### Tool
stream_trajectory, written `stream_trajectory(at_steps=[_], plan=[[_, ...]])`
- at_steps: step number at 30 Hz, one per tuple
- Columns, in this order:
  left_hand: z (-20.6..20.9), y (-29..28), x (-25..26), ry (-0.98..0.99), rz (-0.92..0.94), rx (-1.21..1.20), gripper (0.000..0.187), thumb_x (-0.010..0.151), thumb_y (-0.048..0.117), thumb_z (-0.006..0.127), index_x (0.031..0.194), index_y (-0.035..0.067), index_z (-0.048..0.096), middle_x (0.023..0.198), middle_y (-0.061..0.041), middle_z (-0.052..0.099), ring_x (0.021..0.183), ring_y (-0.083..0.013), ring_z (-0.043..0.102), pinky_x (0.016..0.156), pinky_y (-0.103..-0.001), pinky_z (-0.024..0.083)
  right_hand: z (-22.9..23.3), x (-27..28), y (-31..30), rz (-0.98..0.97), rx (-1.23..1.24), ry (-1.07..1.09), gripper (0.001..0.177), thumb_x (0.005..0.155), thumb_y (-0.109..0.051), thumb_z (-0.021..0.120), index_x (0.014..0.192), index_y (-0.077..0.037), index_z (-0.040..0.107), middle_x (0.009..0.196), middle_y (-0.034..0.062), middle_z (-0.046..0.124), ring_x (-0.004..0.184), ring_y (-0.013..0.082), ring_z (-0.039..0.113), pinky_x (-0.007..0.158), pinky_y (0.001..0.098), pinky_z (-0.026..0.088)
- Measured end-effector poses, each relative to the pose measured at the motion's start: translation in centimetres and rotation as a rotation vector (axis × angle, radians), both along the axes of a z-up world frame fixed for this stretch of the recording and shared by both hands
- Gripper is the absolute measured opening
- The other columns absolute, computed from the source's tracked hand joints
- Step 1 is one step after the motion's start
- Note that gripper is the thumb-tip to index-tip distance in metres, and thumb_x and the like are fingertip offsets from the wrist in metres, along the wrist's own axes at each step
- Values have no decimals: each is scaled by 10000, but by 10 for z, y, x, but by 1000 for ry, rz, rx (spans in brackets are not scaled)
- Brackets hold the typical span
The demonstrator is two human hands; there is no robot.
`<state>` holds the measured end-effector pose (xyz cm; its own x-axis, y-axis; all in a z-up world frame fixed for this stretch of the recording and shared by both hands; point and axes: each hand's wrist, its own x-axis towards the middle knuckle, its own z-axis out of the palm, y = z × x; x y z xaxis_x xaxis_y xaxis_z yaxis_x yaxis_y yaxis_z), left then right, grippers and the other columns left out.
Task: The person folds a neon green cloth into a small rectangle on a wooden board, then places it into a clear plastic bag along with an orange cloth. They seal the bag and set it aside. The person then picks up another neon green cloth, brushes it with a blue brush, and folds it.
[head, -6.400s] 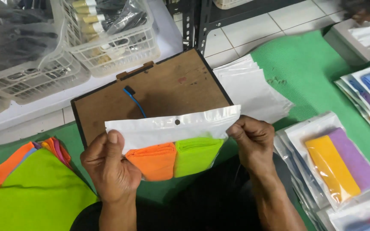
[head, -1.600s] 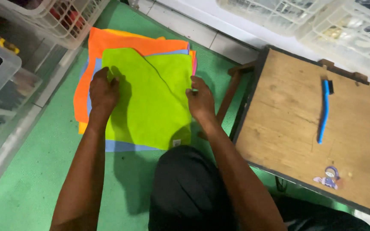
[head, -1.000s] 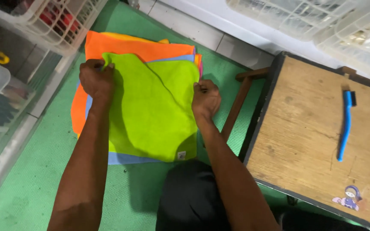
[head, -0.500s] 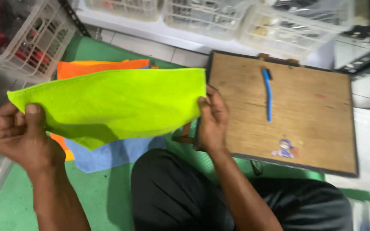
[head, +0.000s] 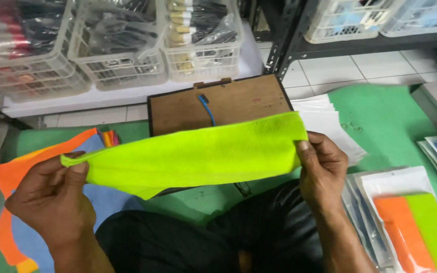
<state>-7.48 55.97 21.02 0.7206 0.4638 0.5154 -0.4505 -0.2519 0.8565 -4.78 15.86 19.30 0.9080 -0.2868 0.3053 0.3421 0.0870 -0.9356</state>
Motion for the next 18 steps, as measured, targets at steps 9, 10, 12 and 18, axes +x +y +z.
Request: stream_trajectory(at_steps=[9,10,12,18], plan=[[-11,-46,53,80,-266,-31,99,943,-54,679,1001,-8,614,771,38,503,664,-47,379,650,-185,332,-1,3,-49,-314,-231,-30,94,1112,-48,565,1171,3,619,1004,35,649,794,54,529,764,185,463],[-29,-48,73,81,-262,-38,99,943,-54,679,1001,-8,614,771,38,503,664,-47,379,650,-185,332,-12,25,-44,-309,-238,-30,94,1112,-48,565,1171,3,619,1004,35,649,794,54,529,764,185,463],[-68,-52,112,108,-277,-126,70,966,62,744,1022,27,719,749,-8,659,744,-46,554,697,-219,497,-35,68,-33,-284,-303,-31,98,1061,-26,634,1106,30,700,714,63,556,637,106,505,573,248,436],[-195,-42,176,389,-95,-28,183,887,127,841,975,1,743,792,-174,742,739,-254,712,676,-418,534,-143,176,-39,-297,-870,144,159,1063,-113,664,1047,24,743,683,244,647,592,345,630,515,433,437]])
